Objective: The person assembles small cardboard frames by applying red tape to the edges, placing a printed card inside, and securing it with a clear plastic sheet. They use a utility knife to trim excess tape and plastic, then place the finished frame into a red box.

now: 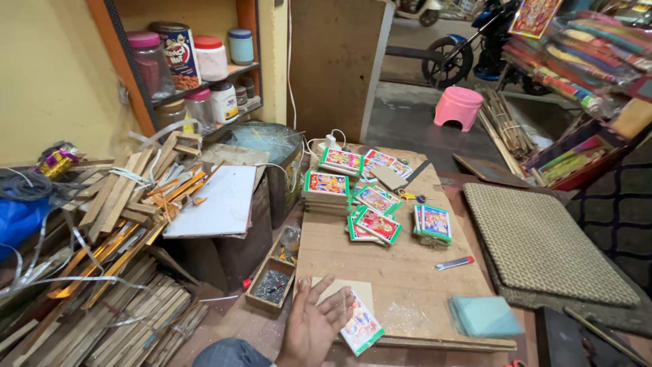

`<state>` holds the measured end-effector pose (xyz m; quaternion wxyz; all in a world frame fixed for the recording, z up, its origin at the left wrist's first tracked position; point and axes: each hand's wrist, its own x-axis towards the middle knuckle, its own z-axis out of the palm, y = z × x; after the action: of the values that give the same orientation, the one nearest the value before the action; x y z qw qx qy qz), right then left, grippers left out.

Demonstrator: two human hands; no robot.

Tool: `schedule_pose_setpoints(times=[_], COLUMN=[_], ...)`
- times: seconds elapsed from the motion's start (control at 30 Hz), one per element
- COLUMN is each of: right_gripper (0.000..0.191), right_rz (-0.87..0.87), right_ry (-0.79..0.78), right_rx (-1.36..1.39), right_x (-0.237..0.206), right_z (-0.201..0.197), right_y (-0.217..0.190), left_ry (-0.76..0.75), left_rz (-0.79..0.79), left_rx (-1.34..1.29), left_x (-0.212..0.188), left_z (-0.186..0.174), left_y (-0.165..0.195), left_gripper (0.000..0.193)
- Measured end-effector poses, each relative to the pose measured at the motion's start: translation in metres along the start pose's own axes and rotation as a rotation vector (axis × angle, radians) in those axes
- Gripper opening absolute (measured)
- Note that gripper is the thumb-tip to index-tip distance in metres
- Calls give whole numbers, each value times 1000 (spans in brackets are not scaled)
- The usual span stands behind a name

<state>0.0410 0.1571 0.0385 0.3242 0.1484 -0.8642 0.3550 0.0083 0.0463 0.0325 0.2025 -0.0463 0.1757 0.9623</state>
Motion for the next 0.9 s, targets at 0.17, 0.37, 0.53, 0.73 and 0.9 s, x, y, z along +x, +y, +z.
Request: schedule_pose_setpoints(times=[0.17, 0.37, 0.53, 0.73, 0.9], right_gripper=[71, 71, 71, 70, 70], right_rz=[0, 34, 3, 18, 80], right_ry=[20, 35, -11, 22, 70], right_rx=[-6, 35, 22, 4, 68], right_x=[12, 25, -9, -17, 8], right_z=[-13, -37, 4, -9, -46], right_y=[-6, 6, -8, -4, 12], left_ry=[-80, 99, 69, -109, -71], left_rz=[-65, 268, 207, -1, 130], left_rx=[-64, 781, 629, 277, 232], left_x=[-10, -14, -4, 0, 2], left_z=[31, 25, 22, -26, -59], left_y=[2, 0, -15, -59, -124], left_gripper=[80, 78, 71, 73, 70])
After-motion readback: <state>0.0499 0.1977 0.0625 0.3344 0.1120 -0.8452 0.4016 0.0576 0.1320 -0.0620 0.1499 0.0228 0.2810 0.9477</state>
